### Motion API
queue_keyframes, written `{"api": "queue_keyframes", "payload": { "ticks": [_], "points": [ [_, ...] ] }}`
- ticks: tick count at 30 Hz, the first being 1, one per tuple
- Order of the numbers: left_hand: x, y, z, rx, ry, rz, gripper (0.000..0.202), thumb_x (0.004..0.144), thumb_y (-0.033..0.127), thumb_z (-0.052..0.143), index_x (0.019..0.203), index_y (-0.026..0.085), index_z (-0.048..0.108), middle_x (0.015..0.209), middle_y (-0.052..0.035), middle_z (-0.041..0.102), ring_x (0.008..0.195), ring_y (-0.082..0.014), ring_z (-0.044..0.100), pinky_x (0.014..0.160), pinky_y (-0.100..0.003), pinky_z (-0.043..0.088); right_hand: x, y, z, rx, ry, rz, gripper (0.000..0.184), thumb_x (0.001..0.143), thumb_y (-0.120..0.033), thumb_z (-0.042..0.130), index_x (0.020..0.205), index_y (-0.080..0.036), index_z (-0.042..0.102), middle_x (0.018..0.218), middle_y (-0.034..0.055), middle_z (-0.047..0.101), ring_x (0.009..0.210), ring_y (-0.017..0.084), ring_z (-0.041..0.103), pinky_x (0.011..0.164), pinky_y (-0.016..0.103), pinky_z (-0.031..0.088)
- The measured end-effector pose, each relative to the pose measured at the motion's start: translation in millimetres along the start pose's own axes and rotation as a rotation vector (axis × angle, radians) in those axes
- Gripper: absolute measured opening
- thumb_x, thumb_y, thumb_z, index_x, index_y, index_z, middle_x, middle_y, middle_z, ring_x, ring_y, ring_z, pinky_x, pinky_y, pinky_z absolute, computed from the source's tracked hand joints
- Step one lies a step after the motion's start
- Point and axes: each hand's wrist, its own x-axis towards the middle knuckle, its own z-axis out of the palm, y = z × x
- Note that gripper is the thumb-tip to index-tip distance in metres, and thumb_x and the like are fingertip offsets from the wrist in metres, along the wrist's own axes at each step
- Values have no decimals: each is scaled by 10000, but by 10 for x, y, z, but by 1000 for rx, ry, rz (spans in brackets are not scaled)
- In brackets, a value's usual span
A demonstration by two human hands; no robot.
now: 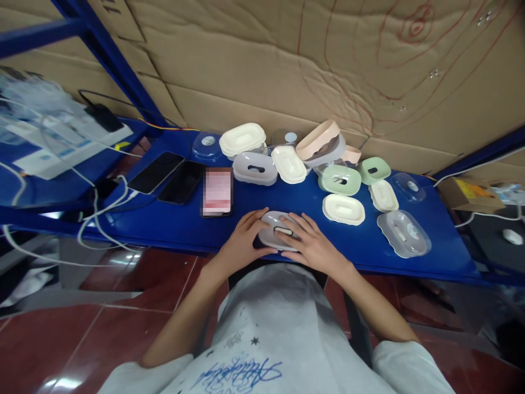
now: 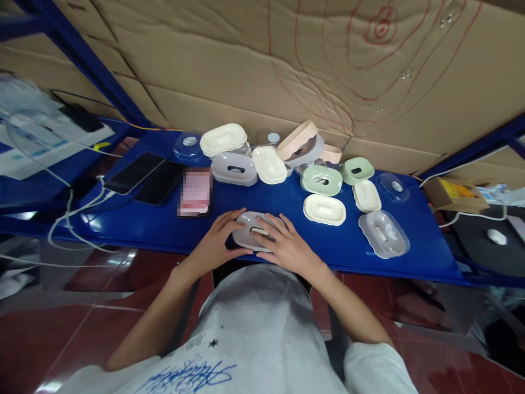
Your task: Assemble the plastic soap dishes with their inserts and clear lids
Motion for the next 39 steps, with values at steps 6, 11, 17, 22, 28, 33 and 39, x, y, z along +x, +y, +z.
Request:
{"api": "queue_keyframes", "payload": {
  "ticks": [6,11,17,22,28,33,39],
  "points": [
    [-5,46,-89,-36,-80,-43,628,933,493,861,1456,276,590,1742,-134,421,1579,-342,471,1272,-571,469,-12,-58,-20,64,5,27,470,1104,-459,612,1545,-298,637,1608,89,619,1556,307,520,1224,590,517],
    [-6,132,-152,-54,-49,-54,693,1058,511,692,1655,295,415,1758,-134,394,1601,-314,454,1289,-531,455,-555,214,-403,124,294,219,562,1062,-385,676,1610,-442,564,1538,56,679,1423,331,657,1195,590,555],
    [57,177,-2,192,-51,54,372,1097,435,640,1411,243,694,1583,-122,613,1431,-358,595,1211,-606,497,-2066,896,-846,-388,976,895,485,945,-600,701,1417,-494,743,1362,165,768,1321,447,697,1136,681,521],
    [72,181,28,235,-47,62,329,1099,401,642,1366,226,722,1543,-130,646,1411,-355,610,1189,-599,514,-2540,930,-814,-407,1009,979,446,952,-627,638,1350,-492,784,1280,229,780,1292,480,702,1097,718,510],
    [52,273,-36,5,-47,30,782,1026,459,763,1692,331,375,1712,-135,467,1551,-350,508,1267,-601,472,-1562,392,-510,-141,673,561,666,943,-393,794,1545,-587,582,1376,59,772,1272,413,736,1075,678,601],
    [138,347,40,-37,-109,214,741,993,354,815,1645,390,465,1833,-116,225,1653,-384,357,1276,-606,470,-687,135,-214,187,206,96,563,1068,-374,686,1617,-376,559,1499,61,709,1414,288,654,1192,576,557],
    [156,247,120,26,-6,216,404,1039,295,750,1432,272,660,1724,-151,441,1576,-348,483,1244,-605,512,-252,759,-315,66,214,216,538,1109,-530,560,1583,-279,587,1677,129,532,1566,335,484,1260,613,426]
  ]
}}
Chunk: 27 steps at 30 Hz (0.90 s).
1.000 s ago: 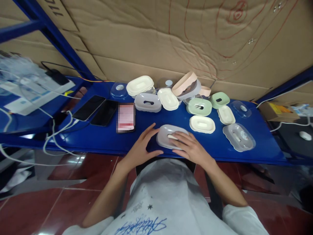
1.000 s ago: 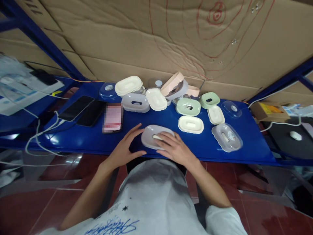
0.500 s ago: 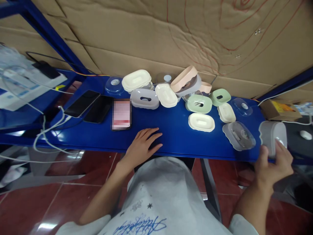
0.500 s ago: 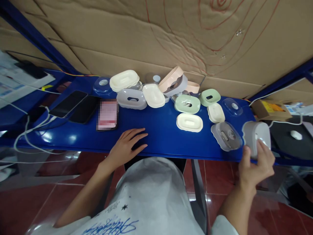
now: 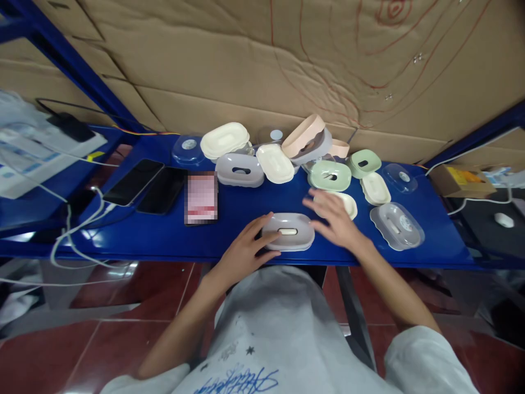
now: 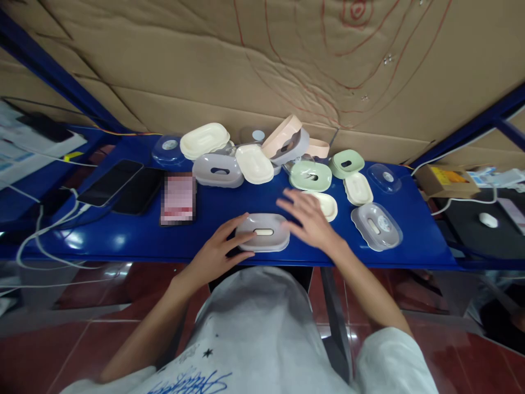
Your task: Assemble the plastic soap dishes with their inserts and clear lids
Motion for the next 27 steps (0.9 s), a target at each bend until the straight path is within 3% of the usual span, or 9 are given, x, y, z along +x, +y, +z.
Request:
{"api": "queue_keyframes", "payload": {
  "ticks": [3,5,8,11,14,18,20,23,27],
  "points": [
    [-13,-6,5,8,9,-21,374,1048,282,734,1415,255,671,1730,-148,435,1590,-344,466,1263,-598,496,369,358,-23,-210,151,302,744,1048,-638,609,1639,-200,502,1712,217,449,1588,424,420,1236,673,397],
    [-14,-3,9,6,0,-30,374,1055,279,723,1425,267,667,1734,-137,430,1598,-339,455,1271,-595,490,598,514,22,-287,169,408,836,1009,-650,656,1646,-139,475,1693,263,454,1555,465,446,1219,688,397],
    [-17,-8,15,-5,1,-41,376,1059,287,720,1430,274,661,1737,-130,423,1603,-331,448,1272,-589,491,814,633,69,-295,163,452,712,1025,-547,663,1575,-107,559,1587,263,576,1443,458,564,1191,658,438],
    [-23,-19,20,-23,10,-33,386,1054,287,727,1432,263,654,1734,-135,426,1602,-325,448,1272,-577,495,839,669,-48,-208,239,409,556,1069,-523,608,1458,-131,665,1473,208,681,1358,375,647,1177,571,495],
    [-25,-23,21,-39,27,-46,384,1055,287,724,1431,269,649,1731,-132,430,1597,-326,456,1274,-578,492,679,596,-305,-117,363,346,518,1085,-565,595,1380,-155,712,1413,172,723,1347,307,665,1193,511,511],
    [-23,-12,3,-67,20,-85,412,1051,277,724,1450,281,620,1741,-124,412,1605,-331,441,1302,-576,458,214,264,-516,-68,471,327,432,1052,-511,683,1389,-241,708,1412,135,724,1374,328,655,1220,559,498],
    [-19,-10,-18,-106,-13,-130,477,1042,273,732,1492,306,579,1745,-108,401,1609,-324,435,1320,-568,434,-71,52,-460,-13,455,309,428,1043,-451,706,1434,-278,679,1469,128,692,1410,345,635,1218,574,506],
    [-11,-28,-53,-196,-56,-229,671,998,270,783,1588,340,470,1739,-102,394,1607,-321,438,1332,-553,418,-428,-213,-215,139,307,210,468,1036,-416,717,1480,-294,632,1508,136,656,1428,358,628,1188,579,544],
    [-2,-69,-83,-294,-47,-275,928,958,342,844,1702,357,289,1737,-123,392,1612,-337,426,1345,-565,386,-587,-399,91,316,95,126,554,1044,-386,708,1559,-289,529,1549,156,593,1508,356,561,1204,596,543]
  ]
}}
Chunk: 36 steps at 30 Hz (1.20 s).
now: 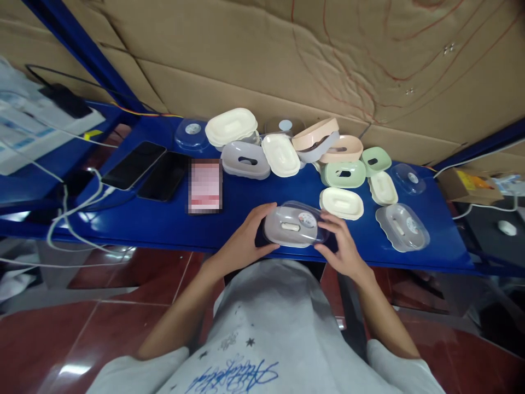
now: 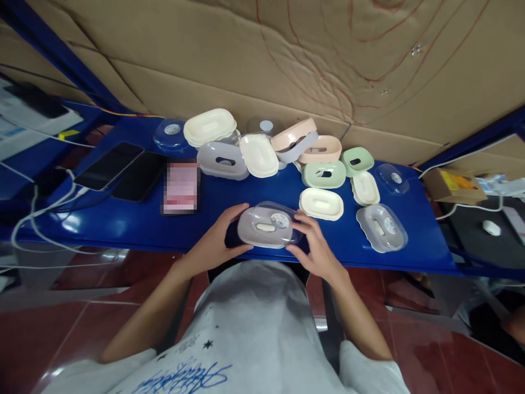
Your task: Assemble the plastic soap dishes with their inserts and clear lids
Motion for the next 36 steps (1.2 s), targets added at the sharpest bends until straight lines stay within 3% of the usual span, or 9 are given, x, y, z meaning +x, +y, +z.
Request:
{"api": "queue_keyframes", "payload": {
  "ticks": [5,9,20,25,27,30,31,33,36],
  "points": [
    [12,-8,-24,-10,-40,41,891,972,458,830,1703,380,327,1725,-121,411,1602,-355,437,1337,-571,393,111,-44,80,-3,-183,-104,604,1092,-289,607,1669,-341,434,1719,121,431,1656,358,348,1297,638,432],
    [7,-3,-36,-6,-42,59,760,1001,445,796,1661,411,421,1713,-93,424,1585,-338,466,1328,-565,411,139,-56,91,-96,-211,-197,712,1083,-279,638,1727,-386,352,1773,84,362,1693,370,250,1310,669,405],
    [-30,-57,-18,13,4,115,610,1010,450,786,1562,345,549,1644,-100,532,1521,-298,554,1280,-529,480,55,-41,116,-166,-208,-205,749,1055,-332,713,1721,-406,378,1751,70,415,1691,363,258,1303,640,439],
    [-30,-23,-2,40,-31,79,703,1012,434,783,1628,367,451,1696,-105,466,1571,-317,496,1308,-554,442,124,-67,125,-143,-195,-163,761,1053,-362,713,1730,-378,366,1767,113,388,1619,331,430,1278,554,491],
    [-29,13,-4,55,-55,47,776,1020,432,770,1680,374,366,1743,-101,409,1613,-319,437,1324,-546,423,94,-65,-7,-202,-123,-182,782,1042,-322,727,1730,-398,362,1743,107,434,1581,335,488,1265,554,505],
    [-31,60,-3,82,-76,18,694,1067,415,698,1678,368,371,1748,-85,407,1616,-292,435,1326,-521,427,-125,98,-488,-445,205,-113,841,963,-340,828,1699,-417,428,1691,109,516,1523,355,559,1228,563,534],
    [-31,68,2,92,-81,19,632,1083,407,671,1656,362,410,1731,-80,431,1599,-282,460,1323,-516,432,-252,220,-712,-566,378,-65,846,921,-396,869,1672,-411,481,1665,123,547,1508,371,573,1220,578,531],
    [-31,70,20,124,-87,28,521,1101,395,635,1600,342,496,1696,-74,477,1560,-274,508,1314,-514,445,-571,564,-1180,-764,602,96,844,890,-561,857,1646,-356,540,1625,189,573,1523,426,539,1220,657,478],
    [-30,50,61,194,-74,53,406,1112,382,609,1509,298,597,1657,-82,523,1521,-283,546,1294,-529,469,-1113,1209,-1707,-900,749,307,907,818,-740,825,1573,-269,644,1532,302,606,1430,511,602,1128,702,502]
  ]
}}
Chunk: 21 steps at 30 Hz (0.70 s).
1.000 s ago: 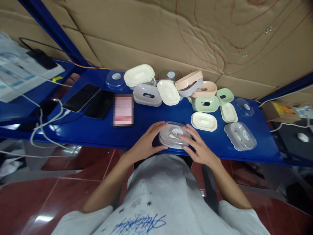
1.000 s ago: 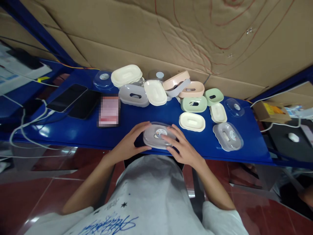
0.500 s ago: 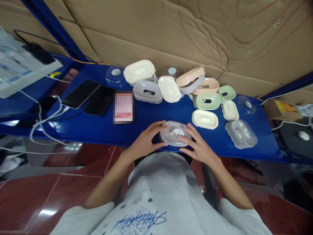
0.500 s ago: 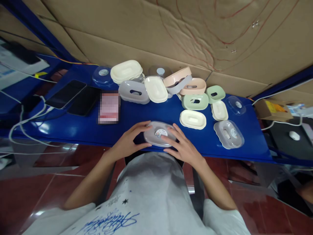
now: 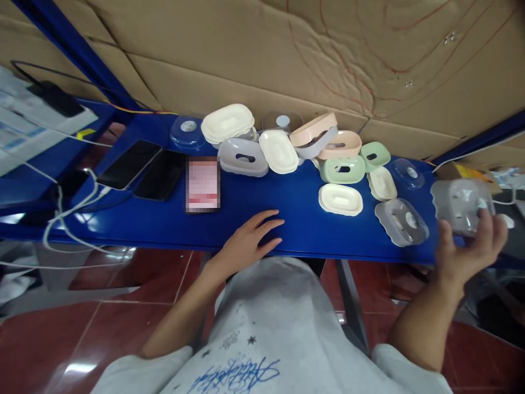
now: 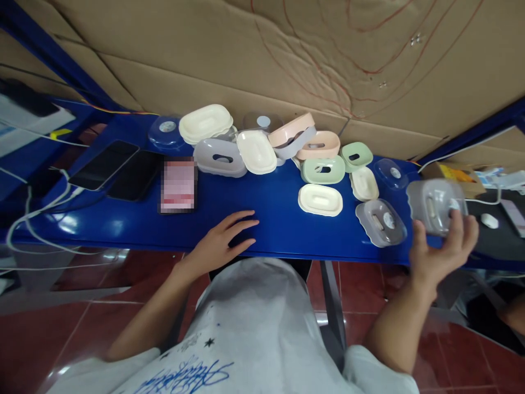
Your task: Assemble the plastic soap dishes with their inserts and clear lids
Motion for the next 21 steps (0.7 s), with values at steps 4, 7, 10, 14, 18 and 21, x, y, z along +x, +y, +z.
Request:
{"api": "queue_keyframes", "payload": {
  "ticks": [4,7,10,14,18,21],
  "points": [
    [9,-13,41,54,9,31,350,1114,375,603,1442,265,654,1623,-94,558,1489,-296,576,1264,-542,503,-312,768,230,-97,-72,179,936,767,-885,741,1399,-197,786,1331,383,688,1270,572,689,1012,686,552],
    [19,-4,43,70,22,44,335,1112,369,605,1426,272,668,1600,-92,577,1470,-295,591,1258,-543,510,-443,912,294,-45,-232,159,944,823,-922,628,1428,-212,766,1411,381,648,1359,553,639,1015,707,541],
    [27,7,41,84,29,49,328,1114,361,600,1417,261,673,1581,-99,591,1450,-294,603,1251,-546,516,-342,728,218,-18,-162,63,990,870,-951,489,1420,-177,769,1434,405,625,1411,563,590,1042,757,498],
    [28,8,51,101,28,52,330,1117,369,594,1417,258,676,1576,-103,593,1437,-303,608,1243,-563,519,-94,-222,164,85,72,-10,637,1058,-653,450,1391,-207,759,1262,301,757,1273,434,715,1087,642,539],
    [17,15,50,119,17,44,382,1122,368,587,1485,257,631,1601,-112,569,1466,-305,586,1248,-553,517,-108,-1553,325,360,-577,-290,503,1093,-507,555,1503,-236,660,1531,187,660,1439,379,618,1192,614,501],
    [13,24,38,120,24,43,500,1112,373,609,1596,280,525,1706,-124,457,1564,-320,494,1268,-546,498,-196,-2241,406,432,-784,-419,515,1120,-465,531,1588,-256,579,1632,167,578,1528,383,530,1197,643,476]
  ]
}}
